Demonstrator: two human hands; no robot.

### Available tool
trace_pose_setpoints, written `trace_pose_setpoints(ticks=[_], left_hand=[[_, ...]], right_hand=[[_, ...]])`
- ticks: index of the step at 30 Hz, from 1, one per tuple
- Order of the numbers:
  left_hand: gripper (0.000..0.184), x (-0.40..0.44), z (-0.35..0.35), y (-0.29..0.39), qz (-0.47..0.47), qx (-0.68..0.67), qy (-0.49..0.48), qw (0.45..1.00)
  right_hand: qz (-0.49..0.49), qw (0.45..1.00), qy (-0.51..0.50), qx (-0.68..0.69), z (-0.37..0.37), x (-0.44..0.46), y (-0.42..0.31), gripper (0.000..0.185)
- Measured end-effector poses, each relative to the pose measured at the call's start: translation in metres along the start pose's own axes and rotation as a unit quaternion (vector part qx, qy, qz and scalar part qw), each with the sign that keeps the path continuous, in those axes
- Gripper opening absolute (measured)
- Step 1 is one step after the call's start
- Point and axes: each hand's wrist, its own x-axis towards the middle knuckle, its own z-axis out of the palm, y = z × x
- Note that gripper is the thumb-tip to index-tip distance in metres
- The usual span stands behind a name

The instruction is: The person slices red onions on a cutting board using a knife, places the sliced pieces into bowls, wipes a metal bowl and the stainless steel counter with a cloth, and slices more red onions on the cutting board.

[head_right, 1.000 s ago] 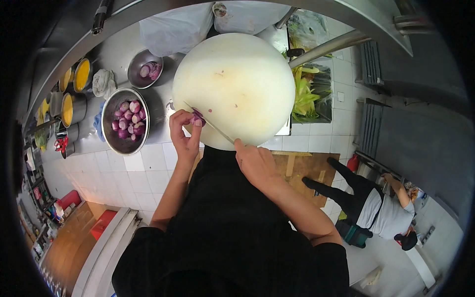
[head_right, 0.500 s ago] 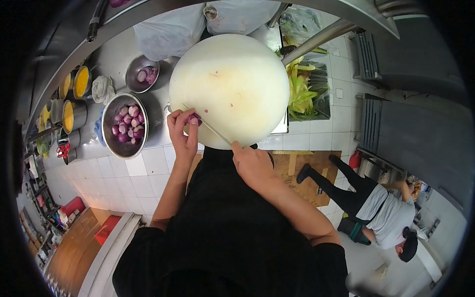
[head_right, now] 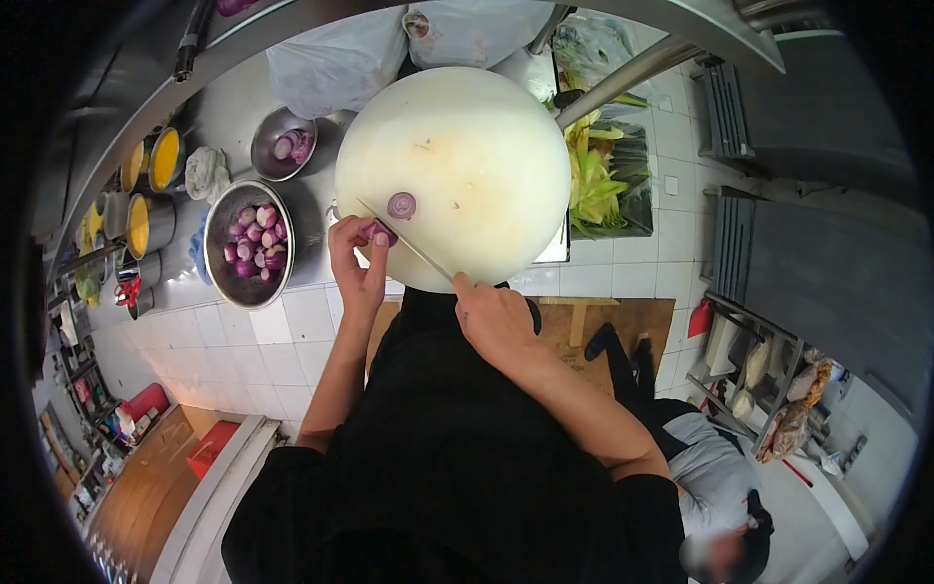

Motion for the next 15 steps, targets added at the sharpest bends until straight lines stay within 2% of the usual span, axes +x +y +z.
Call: trace_pose_setpoints(ticks=[2,15], left_hand=[[0.022,-0.002,-0.002,-0.008,0.036,-0.026,0.006,0.999],[0.015,-0.005,0.001,-0.024,0.041,-0.045,0.006,0.998]], right_hand=[[-0.009,1.000,0.009,0.001,0.005,0.000,0.004,0.015],[-0.031,0.999,0.025,-0.031,-0.025,-0.040,-0.004,0.015]])
